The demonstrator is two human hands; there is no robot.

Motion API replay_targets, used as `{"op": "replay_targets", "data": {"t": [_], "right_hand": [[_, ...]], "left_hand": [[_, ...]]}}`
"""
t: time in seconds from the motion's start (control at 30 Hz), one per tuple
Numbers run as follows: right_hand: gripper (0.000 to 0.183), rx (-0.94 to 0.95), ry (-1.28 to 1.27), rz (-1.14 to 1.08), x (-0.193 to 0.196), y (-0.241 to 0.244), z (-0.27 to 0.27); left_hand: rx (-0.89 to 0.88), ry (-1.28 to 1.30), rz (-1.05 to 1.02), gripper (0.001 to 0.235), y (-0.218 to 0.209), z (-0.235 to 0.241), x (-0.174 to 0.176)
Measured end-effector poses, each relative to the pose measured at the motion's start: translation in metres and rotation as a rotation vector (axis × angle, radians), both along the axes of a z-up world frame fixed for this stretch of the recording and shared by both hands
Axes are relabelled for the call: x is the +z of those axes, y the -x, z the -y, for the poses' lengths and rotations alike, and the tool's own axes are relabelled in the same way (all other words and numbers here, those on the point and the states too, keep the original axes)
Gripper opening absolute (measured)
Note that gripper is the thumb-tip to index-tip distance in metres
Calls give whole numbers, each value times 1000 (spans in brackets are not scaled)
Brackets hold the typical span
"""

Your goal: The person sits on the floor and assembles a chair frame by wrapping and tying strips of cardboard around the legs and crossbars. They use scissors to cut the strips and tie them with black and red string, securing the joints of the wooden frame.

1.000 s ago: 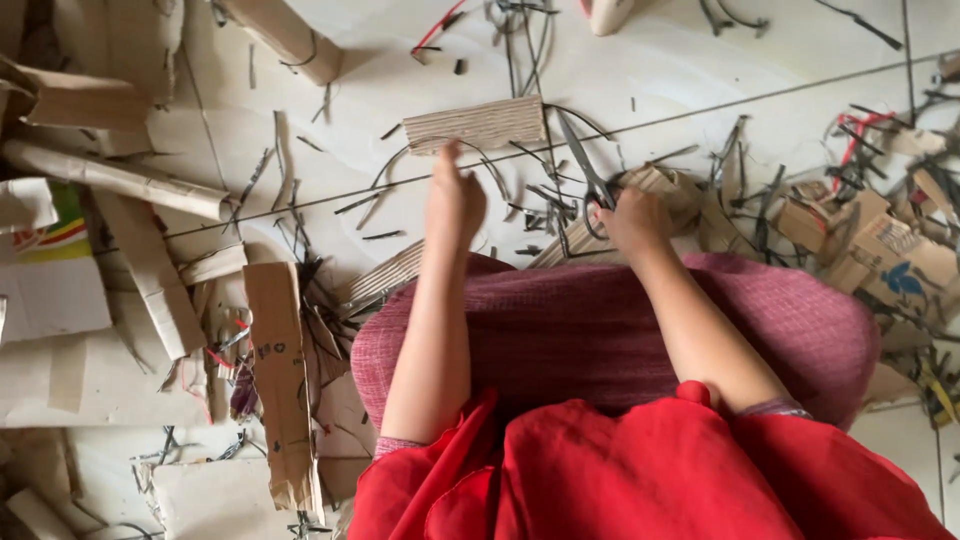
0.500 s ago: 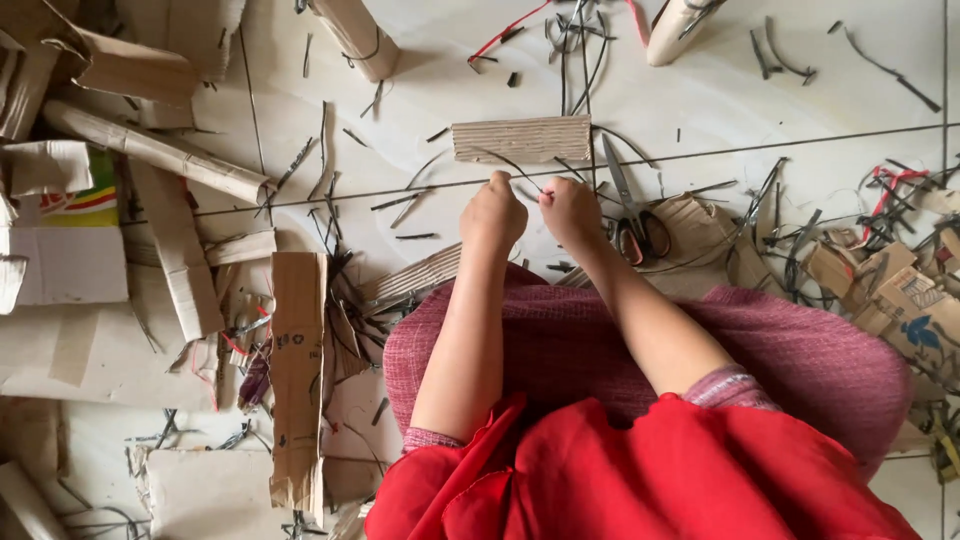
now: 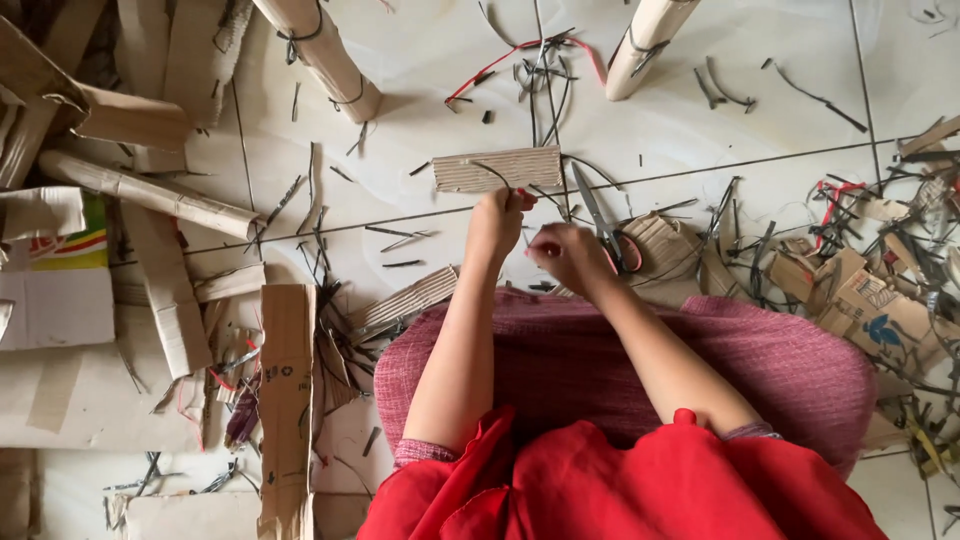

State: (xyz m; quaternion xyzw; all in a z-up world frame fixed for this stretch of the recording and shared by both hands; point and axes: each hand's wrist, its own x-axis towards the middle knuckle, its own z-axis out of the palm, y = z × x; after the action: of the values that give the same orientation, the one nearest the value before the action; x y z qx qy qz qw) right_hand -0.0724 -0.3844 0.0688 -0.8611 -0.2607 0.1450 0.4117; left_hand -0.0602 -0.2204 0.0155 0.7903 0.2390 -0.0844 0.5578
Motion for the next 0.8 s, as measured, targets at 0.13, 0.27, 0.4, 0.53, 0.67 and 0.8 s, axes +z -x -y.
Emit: {"op": "replay_targets", "data": {"t": [0.13, 0.27, 0.4, 0.53, 0.67, 0.8], "right_hand": [[8, 77, 160, -132, -6, 0, 3], [15, -12, 1, -62, -20, -42, -11], [8, -118, -37, 287, -64, -127, -59], [17, -12, 47, 416, -98, -192, -124], [31, 139, 270, 549, -111, -211, -166], [22, 177, 339, 491, -141, -203, -162]], "left_hand": [[25, 27, 10, 37, 6, 1, 12], [131, -20, 62, 35, 9, 0, 47], [189, -152, -3, 32, 7, -10, 60], [207, -212, -22, 32, 2, -14, 44], [213, -220, -44, 33, -6, -19, 43], [203, -218, -33, 34, -12, -22, 49]]}}
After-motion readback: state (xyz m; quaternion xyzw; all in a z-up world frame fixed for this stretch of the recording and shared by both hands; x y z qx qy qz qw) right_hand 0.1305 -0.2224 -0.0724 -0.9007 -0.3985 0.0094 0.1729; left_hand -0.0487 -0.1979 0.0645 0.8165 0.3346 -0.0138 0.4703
